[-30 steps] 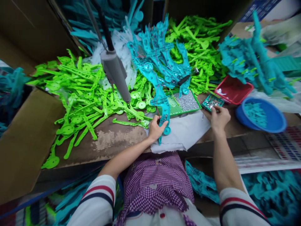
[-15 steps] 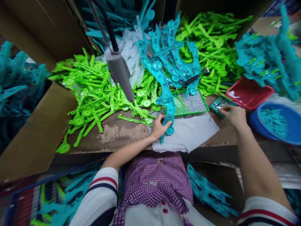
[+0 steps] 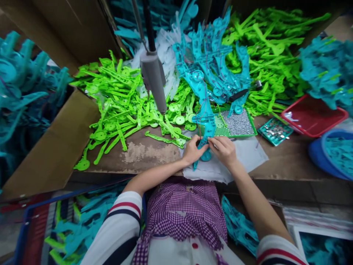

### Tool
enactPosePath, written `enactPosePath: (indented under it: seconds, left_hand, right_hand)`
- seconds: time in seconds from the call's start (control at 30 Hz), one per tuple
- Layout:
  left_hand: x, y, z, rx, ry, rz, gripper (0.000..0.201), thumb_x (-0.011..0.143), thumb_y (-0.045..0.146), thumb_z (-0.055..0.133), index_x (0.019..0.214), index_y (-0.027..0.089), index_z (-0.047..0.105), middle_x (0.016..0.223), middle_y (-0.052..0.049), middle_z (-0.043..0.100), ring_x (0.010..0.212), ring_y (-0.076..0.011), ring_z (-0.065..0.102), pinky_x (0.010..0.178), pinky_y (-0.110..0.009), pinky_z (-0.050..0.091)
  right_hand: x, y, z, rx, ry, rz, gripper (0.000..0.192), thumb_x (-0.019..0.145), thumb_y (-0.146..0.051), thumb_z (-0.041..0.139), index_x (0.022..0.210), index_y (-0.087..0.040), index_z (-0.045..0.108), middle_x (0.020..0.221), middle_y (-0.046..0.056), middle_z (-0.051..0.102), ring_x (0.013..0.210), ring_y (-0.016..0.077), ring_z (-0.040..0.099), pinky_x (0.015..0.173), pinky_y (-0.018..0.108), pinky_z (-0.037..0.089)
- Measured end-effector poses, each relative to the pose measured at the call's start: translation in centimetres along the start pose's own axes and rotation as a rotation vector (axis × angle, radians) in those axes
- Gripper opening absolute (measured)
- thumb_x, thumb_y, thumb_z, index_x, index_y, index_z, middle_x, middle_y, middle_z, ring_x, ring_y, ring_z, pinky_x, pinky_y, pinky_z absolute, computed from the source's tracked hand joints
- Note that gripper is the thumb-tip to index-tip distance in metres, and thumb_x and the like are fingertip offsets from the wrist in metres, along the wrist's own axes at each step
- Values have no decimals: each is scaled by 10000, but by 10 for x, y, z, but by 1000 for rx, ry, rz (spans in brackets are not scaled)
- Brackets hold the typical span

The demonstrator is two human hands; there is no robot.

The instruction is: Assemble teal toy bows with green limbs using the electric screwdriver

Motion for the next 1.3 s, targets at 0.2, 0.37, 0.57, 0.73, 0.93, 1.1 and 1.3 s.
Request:
enactPosePath:
  seconds: [0.2,0.37,0.57,0.73,0.93,1.1,1.3]
  left_hand:
    - [0,0,0,35,15,19,302,822,445,723,868,232,514,800,5,599,755,-164,582,716,-316,503]
    - [1,2,-2,54,21,56,303,846,468,697,838,231,509,801,-4,599,760,-167,591,723,-323,508]
    - [-2,5,1,-1,-12,54,343,824,515,716,883,225,542,882,-29,653,800,-174,627,748,-344,536]
    - [-11,26,12,-81,-154,243,362,803,526,741,952,218,622,891,-46,660,835,-188,646,755,-361,544]
    - [-3,18,8,-241,-269,84,570,715,702,737,987,206,665,900,-58,694,750,-166,642,694,-335,549]
    - [18,18,-8,-321,-203,33,612,696,802,675,853,210,680,879,-66,705,806,-202,669,725,-370,561]
    - [23,30,-15,-307,-297,127,520,825,700,628,705,196,577,850,-50,657,693,-152,657,635,-328,551]
  right_hand:
    - [-7,0,3,-18,-113,10,239,974,-224,512,1102,-230,714,996,86,742,903,195,684,844,351,575]
    - [-28,-23,5,-152,-124,152,522,967,-136,455,1475,-242,508,1230,123,683,1175,269,615,1094,523,452]
    - [-38,-22,-14,25,0,318,625,969,-190,465,1567,-339,355,1437,133,517,1339,295,511,1086,542,466]
    - [-20,11,-32,397,341,647,498,996,-383,465,1473,-243,443,1242,144,625,1100,239,652,886,417,588]
    - [-7,27,-4,642,479,829,344,956,-441,529,1185,-186,565,970,91,664,817,193,665,735,362,592]
    - [6,42,-9,550,588,756,432,1008,-435,389,1365,-199,454,1124,140,642,956,240,687,813,441,594]
    - [-55,13,-11,751,557,949,355,965,-420,509,1267,-239,470,1063,100,659,854,213,703,778,416,610]
Point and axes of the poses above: each hand's wrist, its own x-axis towards the middle knuckle, its own z-axis out of the palm, y = z × x, the point moved 8 cm from there along x, towards the middle knuckle
